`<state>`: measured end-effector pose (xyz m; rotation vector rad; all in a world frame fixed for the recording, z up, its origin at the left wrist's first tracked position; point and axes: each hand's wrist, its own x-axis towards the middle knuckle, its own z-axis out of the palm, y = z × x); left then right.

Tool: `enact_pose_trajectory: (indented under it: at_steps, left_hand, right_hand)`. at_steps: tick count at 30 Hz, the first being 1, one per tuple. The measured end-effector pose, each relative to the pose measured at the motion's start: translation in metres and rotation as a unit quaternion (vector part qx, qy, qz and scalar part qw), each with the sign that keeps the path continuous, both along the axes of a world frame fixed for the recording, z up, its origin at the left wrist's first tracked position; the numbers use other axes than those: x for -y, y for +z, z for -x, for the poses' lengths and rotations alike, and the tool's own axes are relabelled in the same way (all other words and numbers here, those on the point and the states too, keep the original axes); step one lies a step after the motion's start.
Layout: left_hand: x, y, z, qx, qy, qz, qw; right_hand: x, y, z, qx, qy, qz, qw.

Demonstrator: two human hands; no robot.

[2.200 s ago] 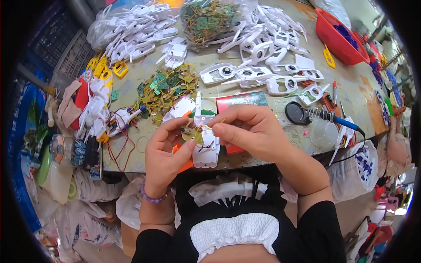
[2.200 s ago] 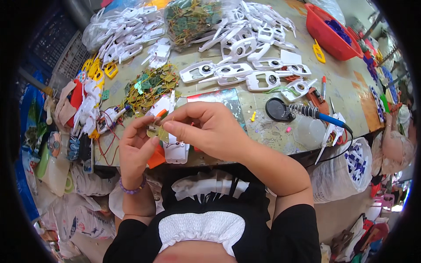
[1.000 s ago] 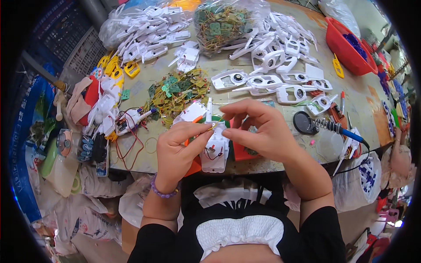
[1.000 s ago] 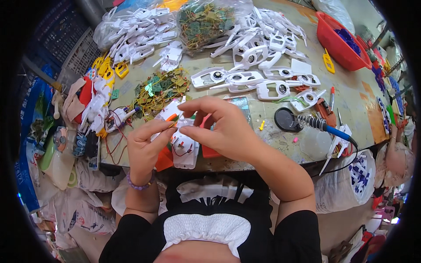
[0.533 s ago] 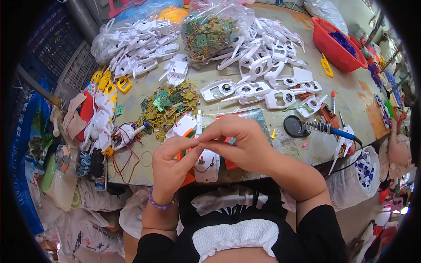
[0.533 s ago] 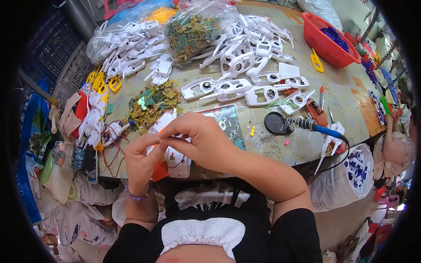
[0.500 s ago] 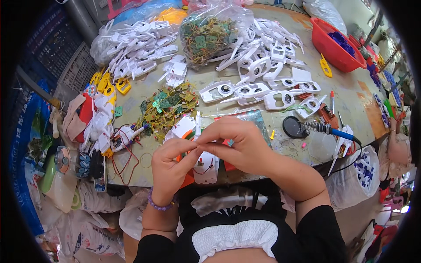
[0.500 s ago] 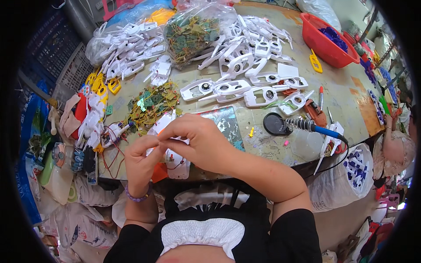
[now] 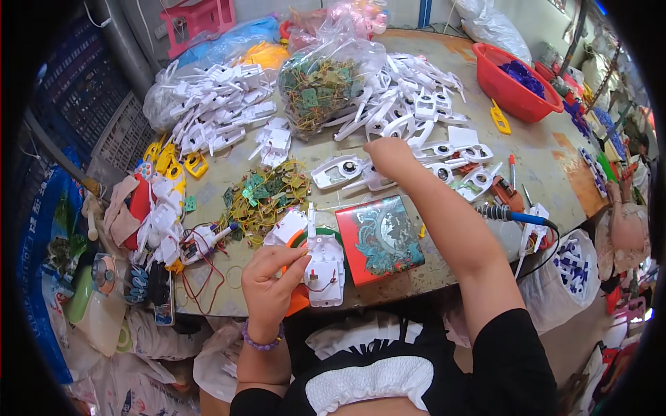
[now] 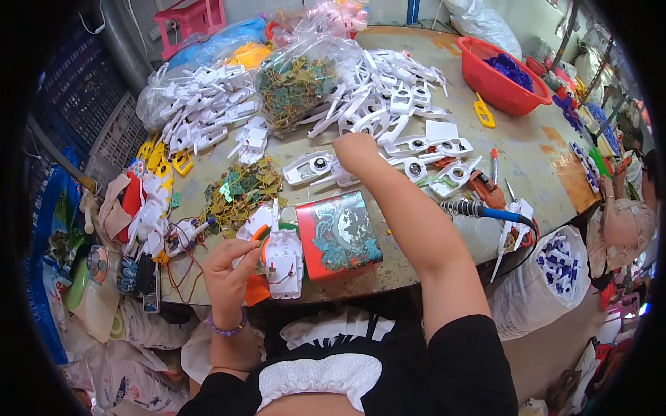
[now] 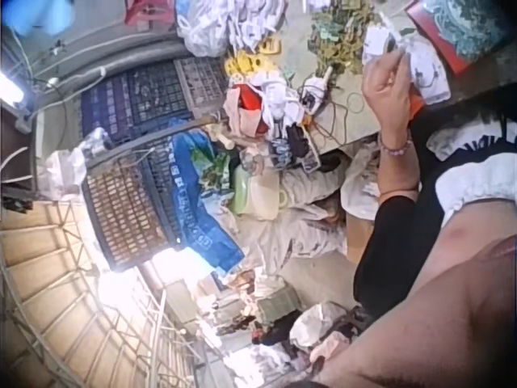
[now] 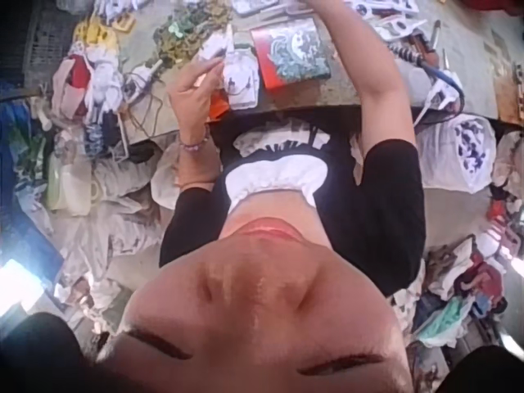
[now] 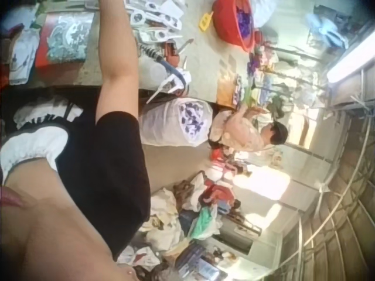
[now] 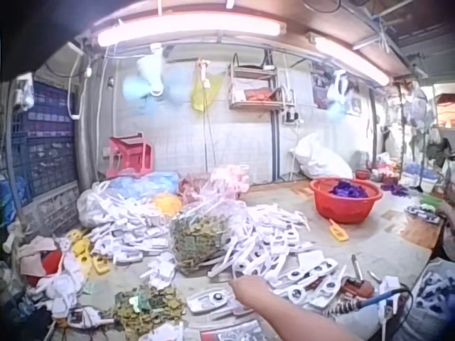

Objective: The person is soldering electronic components onto a circuit board and assembling toy parts.

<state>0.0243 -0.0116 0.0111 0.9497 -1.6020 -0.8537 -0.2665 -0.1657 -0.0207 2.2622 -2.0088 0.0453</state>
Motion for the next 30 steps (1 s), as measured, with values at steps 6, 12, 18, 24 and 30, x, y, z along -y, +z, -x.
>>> enact_pose_trajectory:
  at_steps: [6, 12, 18, 24, 30]
  left_hand:
    - [0.002, 0.002, -0.003, -0.002, 0.001, 0.001, 1.0]
    - [0.001, -0.006, -0.007, 0.004, 0.007, -0.001, 1.0]
    - [-0.003, -0.005, -0.005, -0.006, 0.018, -0.026, 0.999]
    - [-0.008, -0.003, -0.002, 0.027, 0.013, -0.01, 1.0]
    - [-0.013, 0.001, 0.0, 0.058, 0.011, -0.017, 0.998]
  right_hand:
    - [-0.015, 0.003, 0.011, 0.057, -0.031, 0.124, 0.99]
    - [-0.091, 0.042, 0.007, 0.356, -0.029, 0.384, 0.851]
    - [-0.139, 0.064, -0.003, 0.709, -0.012, 0.308, 0.634]
    - [-0.117, 0.066, 0.005, 0.789, -0.05, -0.106, 0.603]
    - [-0.099, 0.056, 0.0, 0.696, -0.004, -0.227, 0.681]
